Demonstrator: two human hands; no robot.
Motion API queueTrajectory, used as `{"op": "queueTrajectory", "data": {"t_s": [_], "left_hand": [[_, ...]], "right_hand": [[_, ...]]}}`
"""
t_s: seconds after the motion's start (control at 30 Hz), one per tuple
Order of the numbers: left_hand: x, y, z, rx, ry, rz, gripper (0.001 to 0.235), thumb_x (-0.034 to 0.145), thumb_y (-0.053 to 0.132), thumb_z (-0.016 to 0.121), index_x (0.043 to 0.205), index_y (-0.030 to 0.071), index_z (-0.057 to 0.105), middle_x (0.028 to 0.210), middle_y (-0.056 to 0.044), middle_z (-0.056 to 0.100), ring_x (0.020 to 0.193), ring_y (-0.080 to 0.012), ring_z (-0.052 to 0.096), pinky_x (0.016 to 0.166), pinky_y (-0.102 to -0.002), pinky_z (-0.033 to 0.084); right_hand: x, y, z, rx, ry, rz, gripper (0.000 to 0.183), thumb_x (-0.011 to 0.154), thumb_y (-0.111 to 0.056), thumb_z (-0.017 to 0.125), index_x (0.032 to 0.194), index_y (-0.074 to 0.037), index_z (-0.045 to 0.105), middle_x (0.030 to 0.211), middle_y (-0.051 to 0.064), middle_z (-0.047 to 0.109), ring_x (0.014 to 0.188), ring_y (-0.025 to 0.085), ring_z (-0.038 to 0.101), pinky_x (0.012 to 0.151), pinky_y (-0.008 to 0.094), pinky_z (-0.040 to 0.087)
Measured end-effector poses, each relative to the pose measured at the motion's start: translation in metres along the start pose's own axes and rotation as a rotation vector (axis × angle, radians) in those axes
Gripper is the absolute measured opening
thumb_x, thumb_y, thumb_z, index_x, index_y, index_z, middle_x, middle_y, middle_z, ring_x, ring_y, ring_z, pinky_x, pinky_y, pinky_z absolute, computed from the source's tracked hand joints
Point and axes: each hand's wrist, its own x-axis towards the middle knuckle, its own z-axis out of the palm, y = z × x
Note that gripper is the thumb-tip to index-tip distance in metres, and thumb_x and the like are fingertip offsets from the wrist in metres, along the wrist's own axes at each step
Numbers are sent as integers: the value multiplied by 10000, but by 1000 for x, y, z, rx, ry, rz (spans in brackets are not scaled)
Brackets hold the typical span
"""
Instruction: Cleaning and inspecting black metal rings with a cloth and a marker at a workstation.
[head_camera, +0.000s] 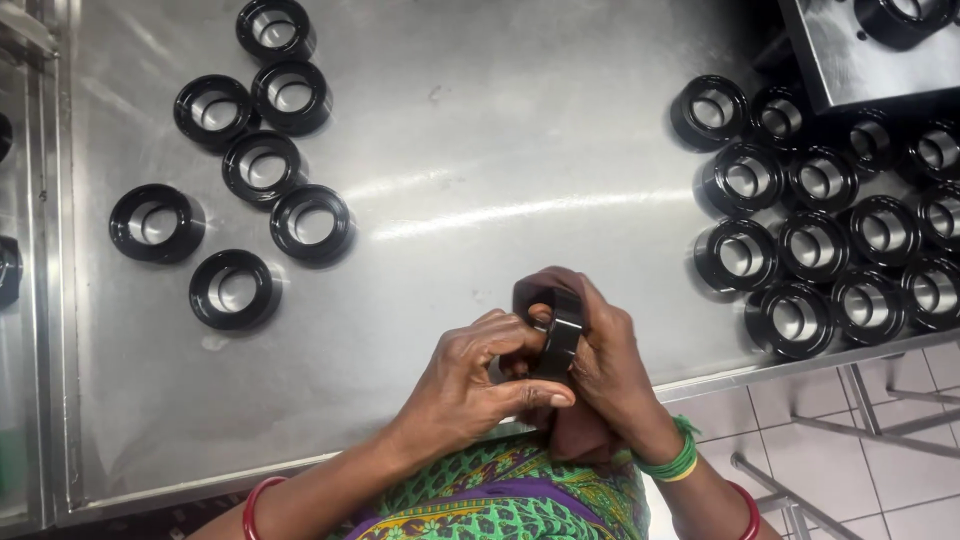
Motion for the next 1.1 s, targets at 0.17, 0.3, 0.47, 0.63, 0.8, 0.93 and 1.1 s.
{"op": "queueTrajectory", "data": {"t_s": [0.17, 0.3, 0.47, 0.63, 0.8, 0.93, 1.1], "left_hand": [[-4, -8, -4, 50, 28, 192, 392, 748, 343, 873, 992, 60, 754, 891, -23, 723, 898, -151, 653, 749, -313, 578], [-5, -24, -2, 62, 27, 238, 373, 747, 303, 878, 1009, 68, 753, 938, -17, 752, 958, -168, 660, 814, -325, 585], [-4, -25, -4, 112, 28, 285, 357, 764, 295, 859, 1017, 71, 745, 975, -11, 756, 985, -169, 649, 825, -328, 582], [-1, -10, -6, 145, -2, 187, 401, 755, 370, 854, 989, 62, 745, 909, -9, 736, 900, -161, 619, 733, -324, 552], [3, 8, -6, -51, -82, -296, 467, 719, 468, 845, 912, 51, 763, 747, -39, 646, 702, -156, 576, 608, -322, 486], [-4, 3, -5, -50, -18, -90, 456, 740, 442, 845, 941, 42, 758, 794, -32, 637, 730, -140, 566, 615, -316, 489], [-7, -4, -11, -72, 8, 170, 445, 757, 374, 853, 1065, 64, 769, 928, -21, 715, 910, -152, 614, 765, -313, 553]], "right_hand": [[-3, 22, 1, 402, -172, 80, 320, 1020, -242, 622, 1164, 38, 675, 1001, 78, 716, 901, 152, 717, 754, 283, 624], [-7, 32, 0, 297, -126, 47, 291, 1027, -197, 605, 1228, 11, 628, 1025, 63, 708, 936, 133, 702, 795, 269, 608], [-7, 22, 4, 117, -9, 28, 335, 1001, -159, 609, 1307, -28, 569, 1035, 61, 728, 940, 124, 717, 783, 284, 618], [-11, 7, 5, -64, 51, -24, 361, 971, -137, 635, 1319, -69, 562, 1045, 70, 717, 904, 147, 754, 734, 272, 635], [-12, -11, 7, -610, 180, -594, 415, 792, -146, 781, 1178, -148, 628, 1182, 185, 669, 1024, 292, 729, 844, 313, 621], [-12, -1, 6, -444, 162, -554, 454, 832, -139, 781, 1250, -82, 615, 1173, 135, 681, 1084, 299, 716, 879, 348, 626], [-10, 18, 2, 69, -42, 17, 359, 1003, -277, 617, 1247, -13, 612, 1082, 76, 743, 1001, 167, 746, 835, 299, 639]]}}
